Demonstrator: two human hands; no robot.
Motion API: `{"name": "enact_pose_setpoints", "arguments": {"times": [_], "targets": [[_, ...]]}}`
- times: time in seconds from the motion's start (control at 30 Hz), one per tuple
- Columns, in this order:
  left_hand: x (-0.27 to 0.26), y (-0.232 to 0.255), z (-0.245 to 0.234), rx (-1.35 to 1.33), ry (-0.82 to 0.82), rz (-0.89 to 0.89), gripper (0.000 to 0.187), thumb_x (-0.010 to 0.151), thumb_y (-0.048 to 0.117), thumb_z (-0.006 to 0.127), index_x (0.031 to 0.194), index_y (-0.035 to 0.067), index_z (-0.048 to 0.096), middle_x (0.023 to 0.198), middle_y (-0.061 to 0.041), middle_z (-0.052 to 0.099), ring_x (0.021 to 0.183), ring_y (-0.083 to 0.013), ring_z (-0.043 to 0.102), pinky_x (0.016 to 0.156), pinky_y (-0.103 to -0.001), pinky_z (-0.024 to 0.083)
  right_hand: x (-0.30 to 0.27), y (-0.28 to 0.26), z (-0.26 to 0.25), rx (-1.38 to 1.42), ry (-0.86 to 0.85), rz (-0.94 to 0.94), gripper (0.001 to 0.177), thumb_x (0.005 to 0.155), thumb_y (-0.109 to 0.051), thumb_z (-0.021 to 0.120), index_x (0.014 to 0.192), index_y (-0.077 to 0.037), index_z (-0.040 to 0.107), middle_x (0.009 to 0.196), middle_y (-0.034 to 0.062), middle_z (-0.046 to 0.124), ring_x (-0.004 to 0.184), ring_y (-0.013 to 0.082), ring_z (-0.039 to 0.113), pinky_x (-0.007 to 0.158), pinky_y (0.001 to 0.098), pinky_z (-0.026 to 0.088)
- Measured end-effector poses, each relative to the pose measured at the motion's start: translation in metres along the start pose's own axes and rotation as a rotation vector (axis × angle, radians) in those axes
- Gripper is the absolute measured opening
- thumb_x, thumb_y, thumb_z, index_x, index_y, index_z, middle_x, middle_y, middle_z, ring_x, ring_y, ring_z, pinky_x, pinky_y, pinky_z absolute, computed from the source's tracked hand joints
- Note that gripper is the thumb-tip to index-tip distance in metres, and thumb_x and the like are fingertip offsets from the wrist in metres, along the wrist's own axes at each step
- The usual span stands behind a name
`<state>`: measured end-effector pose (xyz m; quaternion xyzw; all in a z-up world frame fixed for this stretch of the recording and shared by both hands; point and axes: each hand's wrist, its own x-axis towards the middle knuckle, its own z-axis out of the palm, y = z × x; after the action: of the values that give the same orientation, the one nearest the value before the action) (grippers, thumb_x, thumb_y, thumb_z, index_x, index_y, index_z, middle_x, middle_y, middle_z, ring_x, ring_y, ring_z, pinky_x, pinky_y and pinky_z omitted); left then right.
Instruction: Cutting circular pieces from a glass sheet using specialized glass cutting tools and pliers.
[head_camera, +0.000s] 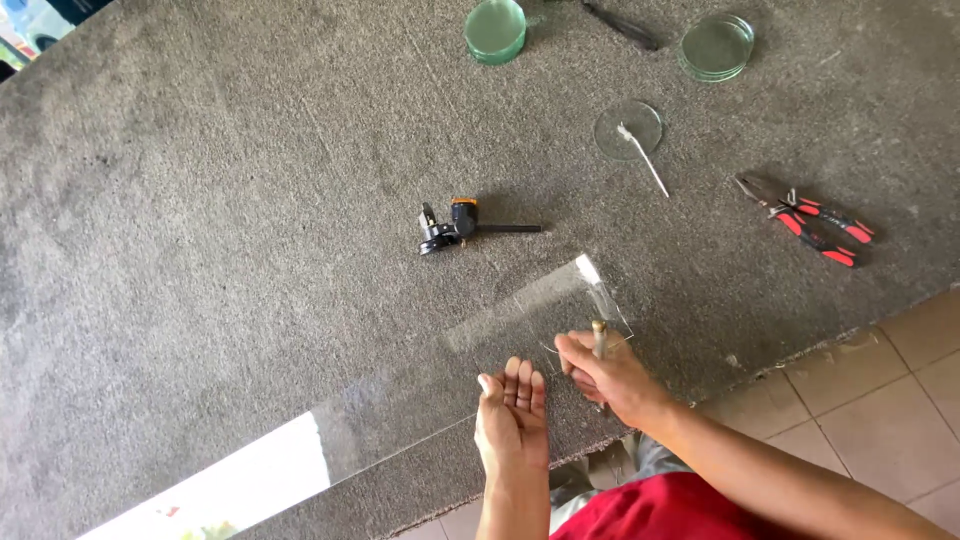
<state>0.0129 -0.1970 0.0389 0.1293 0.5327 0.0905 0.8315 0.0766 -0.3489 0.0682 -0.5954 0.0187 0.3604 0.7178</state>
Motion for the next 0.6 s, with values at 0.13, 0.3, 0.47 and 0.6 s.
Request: {"name": "enact_pose_setpoints", "arguments": {"times": [0.13, 0.3, 0.47, 0.6], "targets": [[-0.005, 0.003, 0.001, 0.005, 0.003, 0.011, 0.04, 0.104, 0.038, 0.048, 0.114, 0.001, 0.058, 0.11, -0.012, 0.069, 0.097, -0.0256, 0.068, 0.09, -0.042, 0.058, 0.005, 0.006, 0.002, 0.098, 0.008, -0.032, 0.041, 0.102, -0.035, 0.062, 0.068, -0.012, 0.055, 0.05, -0.0085, 0.035, 0.041, 0.0031, 0.029, 0.038, 0.0243, 0.022], [0.001, 0.005, 0.001, 0.003, -0.003, 0.016, 0.041, 0.104, 0.037, 0.049, 0.114, -0.002, 0.06, 0.111, -0.014, 0.07, 0.097, -0.0265, 0.069, 0.089, -0.042, 0.06, 0.009, 0.008, -0.01, 0.293, 0.008, -0.003, 0.038, 0.101, -0.028, 0.061, 0.067, -0.011, 0.054, 0.05, -0.0074, 0.037, 0.04, 0.0043, 0.031, 0.038, 0.0255, 0.021], [0.043, 0.008, -0.013, 0.032, -0.065, 0.104, 0.042, 0.105, 0.037, 0.049, 0.108, -0.004, 0.06, 0.105, -0.016, 0.071, 0.093, -0.0285, 0.071, 0.084, -0.044, 0.061, -0.009, -0.006, -0.051, 0.021, 0.057, 0.095, 0.038, 0.099, -0.028, 0.064, 0.067, -0.013, 0.052, 0.054, -0.0088, 0.034, 0.044, 0.0026, 0.028, 0.041, 0.0255, 0.018], [0.046, 0.016, -0.035, 0.187, 0.054, -0.003, 0.036, 0.106, 0.036, 0.049, 0.104, 0.001, 0.054, 0.106, -0.018, 0.073, 0.095, -0.029, 0.073, 0.084, -0.041, 0.063, -0.032, -0.019, -0.087, -0.073, 0.014, 0.157, 0.038, 0.096, -0.029, 0.067, 0.065, -0.012, 0.053, 0.053, -0.0074, 0.035, 0.044, 0.0038, 0.029, 0.041, 0.0265, 0.019]]}}
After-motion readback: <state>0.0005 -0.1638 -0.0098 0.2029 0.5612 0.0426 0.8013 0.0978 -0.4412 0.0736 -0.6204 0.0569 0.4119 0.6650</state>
